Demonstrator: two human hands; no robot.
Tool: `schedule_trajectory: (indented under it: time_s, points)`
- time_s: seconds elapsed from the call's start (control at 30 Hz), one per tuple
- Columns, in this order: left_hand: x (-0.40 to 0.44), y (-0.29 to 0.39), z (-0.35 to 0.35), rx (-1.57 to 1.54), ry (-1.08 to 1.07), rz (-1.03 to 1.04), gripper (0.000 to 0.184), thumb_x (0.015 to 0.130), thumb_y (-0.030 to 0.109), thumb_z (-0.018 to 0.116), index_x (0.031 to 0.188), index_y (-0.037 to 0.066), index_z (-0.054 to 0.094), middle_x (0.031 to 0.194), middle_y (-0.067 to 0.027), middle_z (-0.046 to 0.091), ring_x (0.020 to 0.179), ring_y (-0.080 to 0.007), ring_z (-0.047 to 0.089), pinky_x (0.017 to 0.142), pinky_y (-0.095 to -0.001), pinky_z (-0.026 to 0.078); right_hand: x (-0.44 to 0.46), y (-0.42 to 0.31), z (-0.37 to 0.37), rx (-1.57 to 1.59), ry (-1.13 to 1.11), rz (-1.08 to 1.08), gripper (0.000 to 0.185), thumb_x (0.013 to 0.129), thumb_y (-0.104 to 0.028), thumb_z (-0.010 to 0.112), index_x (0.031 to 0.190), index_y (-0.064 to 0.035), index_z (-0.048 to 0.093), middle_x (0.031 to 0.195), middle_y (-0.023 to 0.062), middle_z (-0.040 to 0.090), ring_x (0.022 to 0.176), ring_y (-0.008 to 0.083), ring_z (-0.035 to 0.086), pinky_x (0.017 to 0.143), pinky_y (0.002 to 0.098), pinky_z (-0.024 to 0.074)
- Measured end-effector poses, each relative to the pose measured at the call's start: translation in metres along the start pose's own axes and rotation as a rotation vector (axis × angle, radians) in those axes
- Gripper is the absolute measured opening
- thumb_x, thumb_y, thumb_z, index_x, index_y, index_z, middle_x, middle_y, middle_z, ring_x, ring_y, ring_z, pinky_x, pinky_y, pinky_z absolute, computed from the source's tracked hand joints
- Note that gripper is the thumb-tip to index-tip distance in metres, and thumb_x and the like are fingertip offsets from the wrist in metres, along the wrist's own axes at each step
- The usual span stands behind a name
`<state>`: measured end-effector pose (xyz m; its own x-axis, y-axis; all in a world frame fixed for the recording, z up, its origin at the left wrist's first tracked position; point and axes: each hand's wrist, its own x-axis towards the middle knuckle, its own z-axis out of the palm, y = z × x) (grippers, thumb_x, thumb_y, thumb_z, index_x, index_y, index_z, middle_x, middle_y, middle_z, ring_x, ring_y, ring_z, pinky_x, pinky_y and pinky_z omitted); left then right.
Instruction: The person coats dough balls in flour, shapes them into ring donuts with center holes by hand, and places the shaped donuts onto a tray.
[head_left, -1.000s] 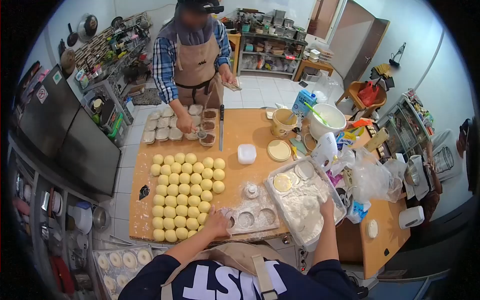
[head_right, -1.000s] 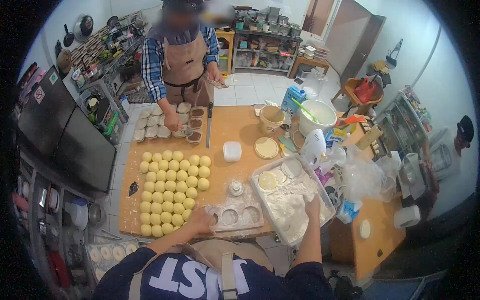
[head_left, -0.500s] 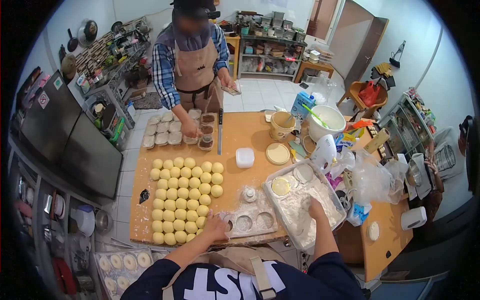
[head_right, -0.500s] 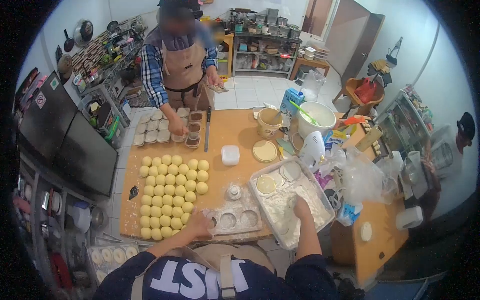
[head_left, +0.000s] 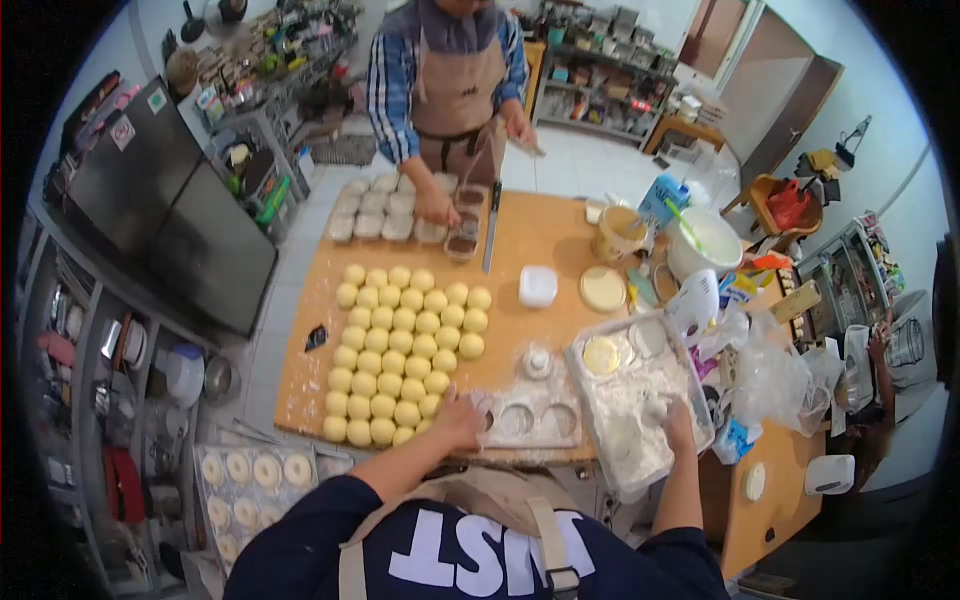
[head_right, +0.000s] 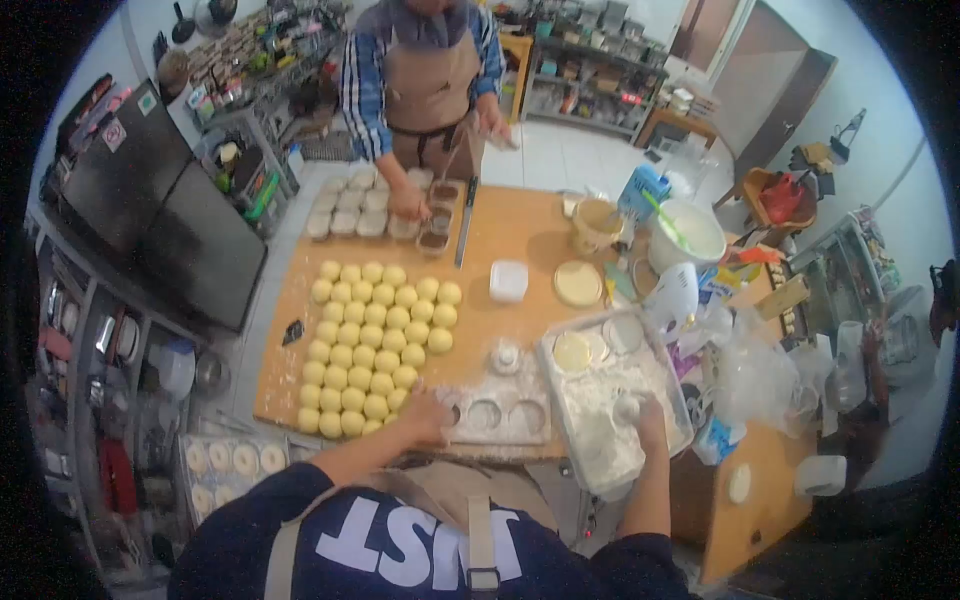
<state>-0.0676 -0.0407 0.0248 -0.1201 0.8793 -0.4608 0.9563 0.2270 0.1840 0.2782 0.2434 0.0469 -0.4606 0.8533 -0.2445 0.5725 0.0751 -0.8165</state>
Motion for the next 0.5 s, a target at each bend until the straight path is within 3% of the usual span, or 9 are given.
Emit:
schedule_trajectory:
  time_s: [0.03, 0.1, 0.17, 0.23, 0.3, 0.4, 0.5]
  points:
    - [0.000, 0.001, -0.002, 0.006, -0.011, 0.006, 0.100, 0.061, 0.046, 0.078, 0.141, 0.008, 0.032, 0.141, -0.0121, 0.039, 0.133, -0.0281, 0.035, 0.112, -0.0564, 0.012, -0.006, -0.027, 0.015, 0.373, 0.009, 0.126, 0.036, 0.078, -0.003, 0.059, 0.114, -0.0014, 0.055, 0.113, 0.0137, 0.056, 0.093, 0.0219, 0.059, 0.077, 0.0341, 0.0504]
    - [-0.005, 0.005, -0.012, 0.034, -0.051, -0.027, 0.099, 0.061, 0.046, 0.078, 0.141, 0.008, 0.033, 0.140, -0.0119, 0.041, 0.133, -0.0284, 0.035, 0.112, -0.0564, 0.012, -0.001, -0.041, 0.046, 0.798, -0.144, 0.041, 0.043, 0.079, 0.002, 0.057, 0.122, -0.0039, 0.050, 0.112, 0.0105, 0.055, 0.090, 0.0178, 0.058, 0.071, 0.0296, 0.0500]
    - [-0.002, 0.003, -0.009, -0.002, -0.104, -0.023, 0.099, 0.062, 0.046, 0.077, 0.141, 0.008, 0.032, 0.139, -0.0117, 0.042, 0.132, -0.0284, 0.035, 0.112, -0.0568, 0.011, 0.003, -0.050, 0.091, 0.847, -0.319, 0.071, 0.043, 0.080, -0.002, 0.056, 0.122, -0.0033, 0.050, 0.109, 0.0097, 0.057, 0.089, 0.0168, 0.059, 0.070, 0.0299, 0.0504]
    - [-0.002, 0.001, -0.005, -0.011, -0.054, -0.009, 0.098, 0.062, 0.044, 0.078, 0.141, 0.008, 0.032, 0.139, -0.0119, 0.043, 0.132, -0.0284, 0.036, 0.112, -0.0570, 0.011, 0.004, -0.060, 0.139, 0.498, -0.499, 0.067, 0.040, 0.078, -0.005, 0.060, 0.118, -0.0038, 0.054, 0.100, 0.0090, 0.060, 0.087, 0.0161, 0.059, 0.071, 0.0297, 0.0514]
    - [-0.004, -0.001, 0.004, -0.017, 0.088, 0.012, 0.098, 0.061, 0.042, 0.078, 0.140, 0.008, 0.033, 0.138, -0.0123, 0.043, 0.131, -0.0284, 0.037, 0.112, -0.0569, 0.011, -0.005, -0.093, 0.173, -0.131, -0.616, 0.055, 0.035, 0.075, -0.007, 0.063, 0.109, -0.0043, 0.059, 0.092, 0.0091, 0.065, 0.085, 0.0203, 0.063, 0.075, 0.0311, 0.0510]
    - [-0.007, -0.003, 0.003, -0.116, 0.141, 0.030, 0.098, 0.059, 0.039, 0.080, 0.140, 0.008, 0.034, 0.136, -0.0136, 0.044, 0.131, -0.0284, 0.038, 0.112, -0.0567, 0.013, -0.009, -0.080, 0.221, -0.428, -0.555, -0.399, 0.033, 0.073, -0.009, 0.067, 0.106, -0.0045, 0.061, 0.094, 0.0125, 0.068, 0.086, 0.0213, 0.065, 0.073, 0.0332, 0.0516]
    - [-0.005, -0.002, -0.005, -0.107, 0.040, -0.001, 0.098, 0.058, 0.037, 0.080, 0.139, 0.008, 0.034, 0.136, -0.0137, 0.045, 0.130, -0.0283, 0.039, 0.112, -0.0564, 0.014, 0.004, -0.092, 0.222, -0.368, -0.685, -0.294, 0.035, 0.073, -0.009, 0.068, 0.107, -0.0047, 0.061, 0.098, 0.0158, 0.067, 0.089, 0.0252, 0.065, 0.075, 0.0346, 0.0512]
